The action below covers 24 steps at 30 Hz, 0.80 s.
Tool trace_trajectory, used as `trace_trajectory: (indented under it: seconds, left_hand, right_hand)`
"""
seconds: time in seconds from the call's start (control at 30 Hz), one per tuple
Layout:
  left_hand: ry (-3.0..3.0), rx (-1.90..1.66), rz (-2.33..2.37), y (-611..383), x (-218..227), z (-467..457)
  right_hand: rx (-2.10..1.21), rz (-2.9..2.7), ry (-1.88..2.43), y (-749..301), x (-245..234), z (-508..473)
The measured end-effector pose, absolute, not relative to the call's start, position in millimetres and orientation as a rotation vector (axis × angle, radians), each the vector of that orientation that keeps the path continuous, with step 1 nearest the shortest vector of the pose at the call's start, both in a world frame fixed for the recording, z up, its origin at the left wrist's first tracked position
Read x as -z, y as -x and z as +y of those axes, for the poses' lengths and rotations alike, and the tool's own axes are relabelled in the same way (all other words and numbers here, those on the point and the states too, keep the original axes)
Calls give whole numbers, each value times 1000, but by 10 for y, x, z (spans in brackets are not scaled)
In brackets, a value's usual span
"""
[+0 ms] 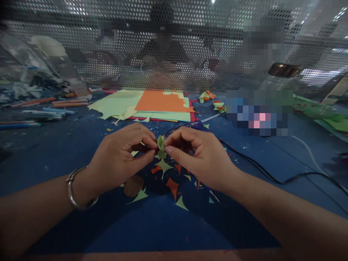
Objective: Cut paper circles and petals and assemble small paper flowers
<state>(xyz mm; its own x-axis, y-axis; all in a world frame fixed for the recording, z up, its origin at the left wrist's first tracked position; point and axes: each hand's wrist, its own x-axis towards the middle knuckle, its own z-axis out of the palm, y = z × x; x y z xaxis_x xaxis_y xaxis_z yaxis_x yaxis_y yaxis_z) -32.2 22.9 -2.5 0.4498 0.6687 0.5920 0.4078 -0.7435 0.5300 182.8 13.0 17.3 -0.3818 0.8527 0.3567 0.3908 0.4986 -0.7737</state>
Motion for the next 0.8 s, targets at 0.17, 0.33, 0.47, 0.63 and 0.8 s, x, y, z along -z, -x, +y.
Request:
trace_trajectory:
  seconds: [0.17,0.33,0.47,0.63,0.8]
  left_hand:
    - [-2299,-1196,933,323,34,247]
    - [-2269,-1173,957,320,27,250]
    - [-2285,-1156,965,314,24,237]
    - [-2281,-1150,952,310,24,233]
    - [-2295,-1155,950,316,34,244]
  right_hand:
    - [-703,-1995,1016,-1834,-184,131]
    - [-679,-2033,1007,-1848,-172,124]
    - [-666,-2051,998,-1842,-156,119]
    - [-667,-2049,1010,-1832,-155,112]
    - [-675,-2043,1018,-1848,-163,113]
